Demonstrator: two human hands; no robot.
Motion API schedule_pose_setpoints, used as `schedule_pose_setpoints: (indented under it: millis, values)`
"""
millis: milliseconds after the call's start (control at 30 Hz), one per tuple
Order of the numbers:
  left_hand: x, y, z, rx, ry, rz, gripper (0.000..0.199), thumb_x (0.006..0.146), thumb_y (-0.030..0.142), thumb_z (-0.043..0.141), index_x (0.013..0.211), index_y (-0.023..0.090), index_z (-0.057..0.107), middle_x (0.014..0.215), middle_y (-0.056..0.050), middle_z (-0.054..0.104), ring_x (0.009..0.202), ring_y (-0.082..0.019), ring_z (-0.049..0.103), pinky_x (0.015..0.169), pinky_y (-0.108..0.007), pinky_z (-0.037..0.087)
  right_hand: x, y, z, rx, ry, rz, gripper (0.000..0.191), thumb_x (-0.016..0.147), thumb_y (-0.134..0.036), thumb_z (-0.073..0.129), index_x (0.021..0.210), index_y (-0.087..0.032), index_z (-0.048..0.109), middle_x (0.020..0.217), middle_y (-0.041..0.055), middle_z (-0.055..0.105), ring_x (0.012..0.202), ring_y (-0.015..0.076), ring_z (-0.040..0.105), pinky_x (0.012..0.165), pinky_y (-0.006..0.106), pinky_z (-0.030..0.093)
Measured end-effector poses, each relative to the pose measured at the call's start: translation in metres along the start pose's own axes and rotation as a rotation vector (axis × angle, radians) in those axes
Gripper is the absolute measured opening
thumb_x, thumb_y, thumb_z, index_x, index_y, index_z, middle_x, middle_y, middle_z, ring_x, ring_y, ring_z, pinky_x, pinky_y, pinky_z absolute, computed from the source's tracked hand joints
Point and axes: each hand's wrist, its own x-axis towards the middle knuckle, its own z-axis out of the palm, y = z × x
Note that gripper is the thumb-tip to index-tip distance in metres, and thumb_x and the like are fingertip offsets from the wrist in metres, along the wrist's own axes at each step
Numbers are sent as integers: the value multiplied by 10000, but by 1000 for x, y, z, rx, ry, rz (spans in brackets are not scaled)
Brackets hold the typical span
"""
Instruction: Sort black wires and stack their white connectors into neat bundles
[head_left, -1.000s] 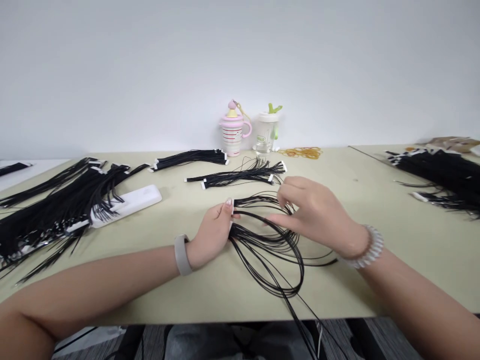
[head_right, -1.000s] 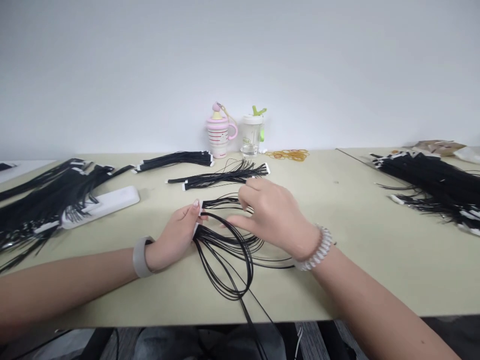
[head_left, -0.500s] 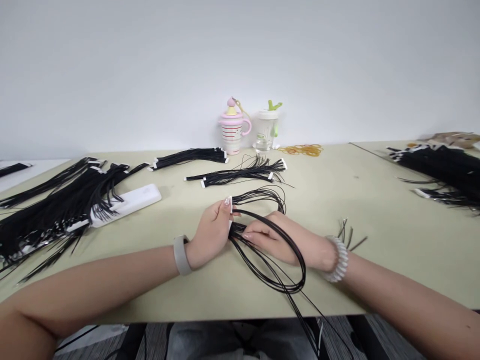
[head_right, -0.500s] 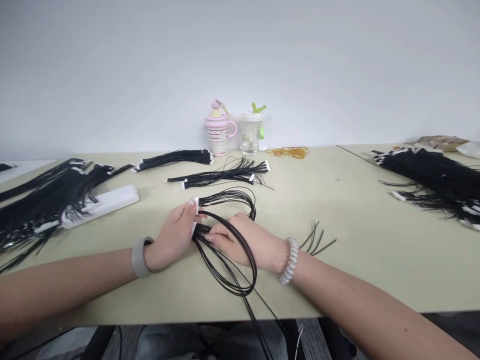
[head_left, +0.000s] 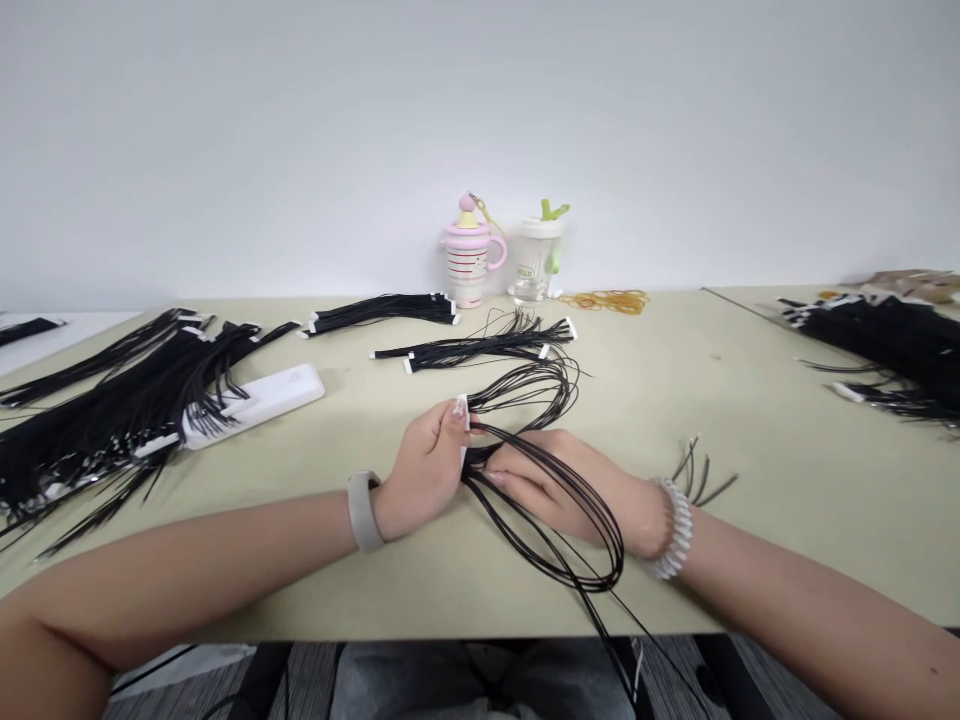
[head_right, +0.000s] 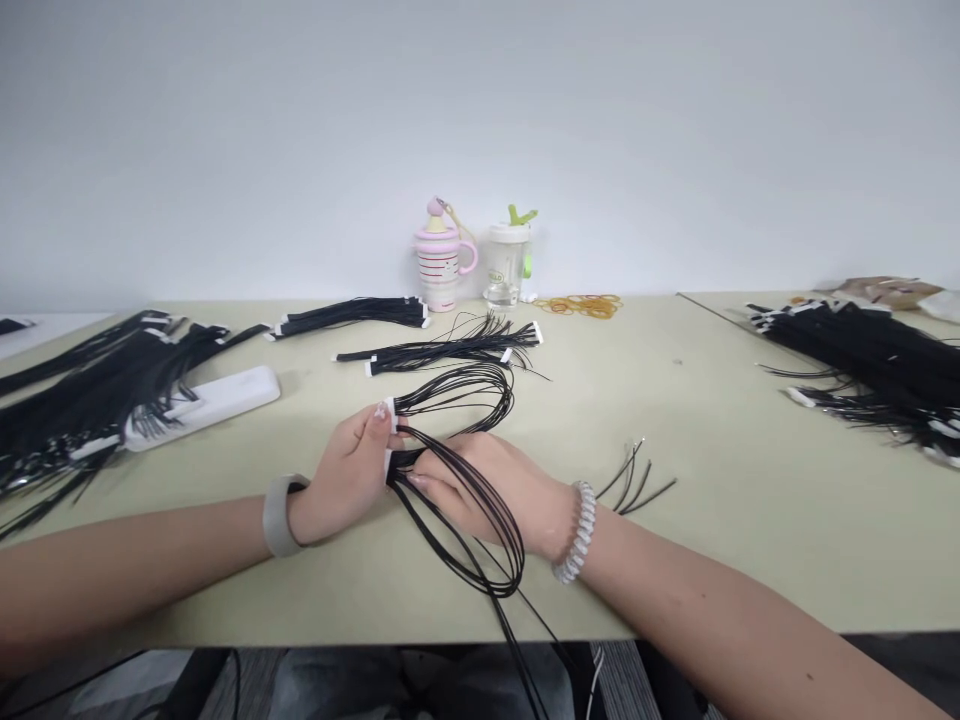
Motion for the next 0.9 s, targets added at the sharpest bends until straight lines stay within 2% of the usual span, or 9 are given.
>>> schedule_pose_setpoints:
  millis: [133,367,567,733,900]
  values:
    - [1,0,0,-5,-4,4,428,848,502,304,710,163,526,704,-32,612,664,-148,556,577,-243,425,-2,2,4,-67,-20,-23,281,900,-239,321,837,-171,586,799,36,626,764,130,560,724,257,416]
    - [0,-4,0,-28,-27,29,399,862,482,289,744,171,508,740,-25,578,710,-145,554,660,-257,442,-4,2,6,-192,-2,-20,311,915,-277,298,846,-167,580,758,27,626,675,124,540,664,255,384]
    - [0,-5,0,17,-34,25,409,856,492,293,769,167,526,714,-23,578,688,-149,551,636,-256,434,-2,1,2,-177,-32,-35,295,908,-270,314,800,-173,571,746,15,618,657,109,523,647,237,369]
    - [1,-1,0,20,-27,21,410,852,495,298,732,170,518,720,-23,595,677,-149,556,636,-259,431,-1,0,3,-271,24,-50,309,906,-271,298,746,-170,542,676,9,580,591,109,479,600,253,332]
    - [4,4,1,-28,-4,-40,372,812,514,379,705,178,499,747,-43,623,690,-166,568,572,-253,429,2,0,-3,-245,26,6,238,875,-246,361,765,-169,557,697,14,588,612,107,480,614,242,335]
